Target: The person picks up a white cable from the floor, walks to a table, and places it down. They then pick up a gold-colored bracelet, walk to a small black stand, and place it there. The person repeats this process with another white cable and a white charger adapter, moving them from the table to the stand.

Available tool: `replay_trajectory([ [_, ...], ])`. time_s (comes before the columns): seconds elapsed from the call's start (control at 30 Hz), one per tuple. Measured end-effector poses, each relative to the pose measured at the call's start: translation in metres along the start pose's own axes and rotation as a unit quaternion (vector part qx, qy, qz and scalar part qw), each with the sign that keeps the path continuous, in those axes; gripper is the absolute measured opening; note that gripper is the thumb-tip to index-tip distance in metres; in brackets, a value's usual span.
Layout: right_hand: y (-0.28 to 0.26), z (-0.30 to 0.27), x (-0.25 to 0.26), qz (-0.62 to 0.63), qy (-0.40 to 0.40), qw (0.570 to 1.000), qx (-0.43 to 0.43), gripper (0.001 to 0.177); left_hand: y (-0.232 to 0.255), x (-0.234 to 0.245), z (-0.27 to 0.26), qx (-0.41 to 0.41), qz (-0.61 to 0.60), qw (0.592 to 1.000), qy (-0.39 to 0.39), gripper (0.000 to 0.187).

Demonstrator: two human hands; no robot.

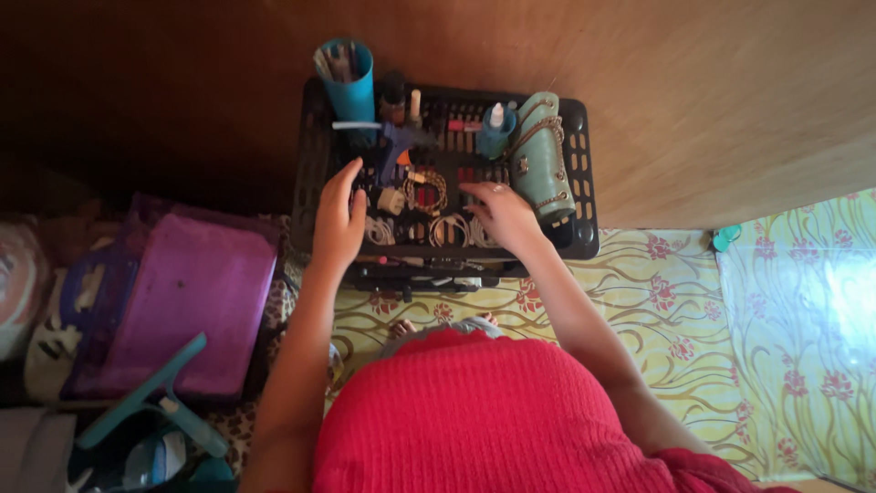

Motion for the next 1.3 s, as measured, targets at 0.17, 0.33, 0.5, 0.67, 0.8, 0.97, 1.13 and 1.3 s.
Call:
replay_trajectory([
  [0.17,-0.021,-0.022,0.033,-0.003,0.094,0.995,-0.017,0.041,0.024,-0.025,0.000,-0.061,0.015,0.998,-0.022,0.038],
  [0.33,-0.028,-0.049,0.053,-0.022,0.133,0.990,-0.027,0.055,0.063,-0.071,0.009,-0.052,0.045,0.987,-0.147,0.051],
  [0.5,-0.015,-0.077,0.068,-0.064,0.146,0.985,-0.064,0.060,0.100,-0.111,0.017,-0.078,0.036,0.972,-0.218,0.054],
  [0.67,0.007,-0.101,0.074,-0.085,0.147,0.981,-0.098,0.069,0.121,-0.143,0.012,-0.100,0.043,0.963,-0.246,0.059],
  [0.8,0.024,-0.119,0.086,-0.103,0.139,0.978,-0.116,0.074,0.138,-0.165,0.007,-0.113,0.064,0.962,-0.238,0.065],
  [0.97,0.055,-0.152,0.114,-0.115,0.153,0.973,-0.127,0.078,0.171,-0.200,-0.007,-0.118,0.065,0.965,-0.225,0.079],
  [1.13,0.097,-0.196,0.139,-0.105,0.147,0.968,-0.177,0.080,0.202,-0.248,-0.021,-0.122,0.074,0.963,-0.230,0.086],
  [1.3,0.150,-0.257,0.158,-0.107,0.159,0.950,-0.245,0.080,0.227,-0.304,-0.032,-0.121,0.082,0.960,-0.241,0.091],
])
Point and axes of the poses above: each hand's wrist, its own z-axis towards the middle knuckle, its own x-axis out of the back of the hand, y = z × x, the point moved 2 cm from there along z, towards the middle knuckle, and after that the axes turned 8 degrees about -z, right-handed, at the moved point
